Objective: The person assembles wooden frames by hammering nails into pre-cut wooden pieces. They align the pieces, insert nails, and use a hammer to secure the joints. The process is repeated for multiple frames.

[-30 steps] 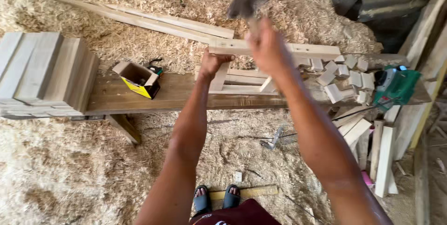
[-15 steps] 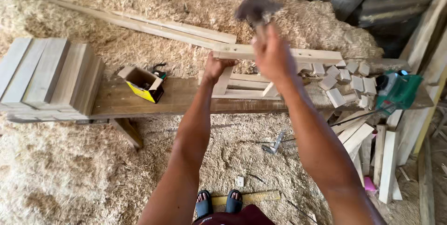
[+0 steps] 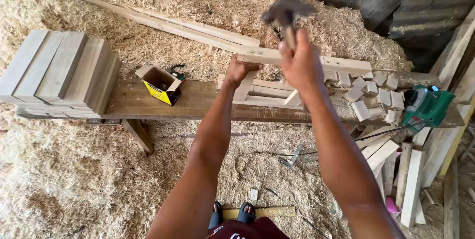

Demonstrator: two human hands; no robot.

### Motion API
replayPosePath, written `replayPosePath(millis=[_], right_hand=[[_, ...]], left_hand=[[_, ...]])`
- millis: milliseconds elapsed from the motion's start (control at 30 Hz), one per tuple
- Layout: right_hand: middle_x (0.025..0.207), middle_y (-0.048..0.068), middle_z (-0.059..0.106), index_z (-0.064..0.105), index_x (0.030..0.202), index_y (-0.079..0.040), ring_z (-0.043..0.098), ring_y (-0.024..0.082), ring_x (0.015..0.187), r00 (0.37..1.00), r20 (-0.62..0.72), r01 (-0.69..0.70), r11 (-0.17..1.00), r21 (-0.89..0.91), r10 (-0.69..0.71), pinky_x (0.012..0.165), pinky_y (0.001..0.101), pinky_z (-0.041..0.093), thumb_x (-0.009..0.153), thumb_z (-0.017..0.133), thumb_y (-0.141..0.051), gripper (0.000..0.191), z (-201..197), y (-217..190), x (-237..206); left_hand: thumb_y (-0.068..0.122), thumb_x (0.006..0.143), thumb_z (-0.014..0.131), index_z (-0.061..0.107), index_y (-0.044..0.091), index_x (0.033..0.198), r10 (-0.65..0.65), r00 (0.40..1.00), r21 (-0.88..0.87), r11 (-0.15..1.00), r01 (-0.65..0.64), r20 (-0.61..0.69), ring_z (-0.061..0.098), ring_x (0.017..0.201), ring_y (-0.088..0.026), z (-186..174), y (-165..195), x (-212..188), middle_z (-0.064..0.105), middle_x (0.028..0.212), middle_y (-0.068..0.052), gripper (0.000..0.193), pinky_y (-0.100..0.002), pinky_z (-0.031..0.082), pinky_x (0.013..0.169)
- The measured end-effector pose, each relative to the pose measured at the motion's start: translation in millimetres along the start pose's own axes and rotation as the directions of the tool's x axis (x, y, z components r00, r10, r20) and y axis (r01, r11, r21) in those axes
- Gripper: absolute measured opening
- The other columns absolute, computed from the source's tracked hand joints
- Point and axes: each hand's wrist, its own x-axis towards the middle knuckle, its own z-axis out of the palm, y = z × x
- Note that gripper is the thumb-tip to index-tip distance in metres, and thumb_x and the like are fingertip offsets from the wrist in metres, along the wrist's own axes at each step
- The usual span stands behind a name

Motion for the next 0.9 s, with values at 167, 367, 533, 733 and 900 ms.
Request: replayPosePath(millis=[167,367,533,733,900], right_hand=[[0.088,0.023,0.070,0.046,0.126,0.000,0.070,0.027,0.065,0.996,0.002,0.085,0.984,-0.154,-0.086,0.058,0.0452,0.058,0.103,0.060,-0.018,0.032,14,3,-15],[0.083,0.021,0.072,0.046,0.133,-0.004,0.068,0.025,0.060,0.955,0.248,-0.094,0.958,-0.272,0.164,0.055,0.0436,0.056,0.100,0.061,-0.021,0.040,11,-7,-14],[0.082,0.013,0.068,0.047,0.121,-0.002,0.066,0.021,0.055,0.993,0.090,-0.069,0.998,-0.008,0.070,0.042,0.0341,0.055,0.103,0.055,-0.019,0.025,-10,-20,-5],[0.087,0.016,0.065,0.047,0.126,0.000,0.066,0.020,0.065,0.994,-0.055,0.096,0.993,-0.074,-0.100,0.049,0.0327,0.055,0.107,0.056,-0.017,0.027,5,-7,-11],[0.085,0.015,0.070,0.050,0.127,-0.004,0.068,0.024,0.064,0.950,0.227,-0.169,0.967,-0.193,0.212,0.056,0.0400,0.054,0.099,0.060,-0.021,0.034,16,9,-11]], left_hand=[[0.002,0.076,0.085,0.073,-0.005,0.111,-0.073,0.997,0.074,0.994,0.074,-0.026,0.075,0.090,-0.025,-1,-2,5,0.079,0.101,-0.016,0.038,-0.043,0.062,0.087],[0.019,0.068,0.088,0.075,-0.004,0.102,-0.244,0.966,-0.647,0.723,0.243,0.090,0.076,0.088,-0.033,3,-3,10,0.079,0.097,-0.022,0.043,-0.046,0.062,0.082],[-0.001,0.075,0.085,0.073,-0.003,0.105,-0.028,0.999,0.045,0.999,0.029,-0.018,0.074,0.091,-0.025,2,4,-1,0.078,0.099,-0.016,0.033,-0.040,0.062,0.086],[0.009,0.082,0.080,0.064,0.002,0.116,-0.052,0.998,-0.222,0.974,0.055,0.022,0.074,0.088,-0.028,-3,-1,7,0.074,0.104,-0.018,0.039,-0.047,0.063,0.085],[0.024,0.084,0.083,0.067,-0.008,0.114,-0.074,0.997,-0.016,0.997,0.075,0.003,0.074,0.095,-0.032,-8,-7,13,0.076,0.109,-0.026,0.047,-0.041,0.054,0.092]])
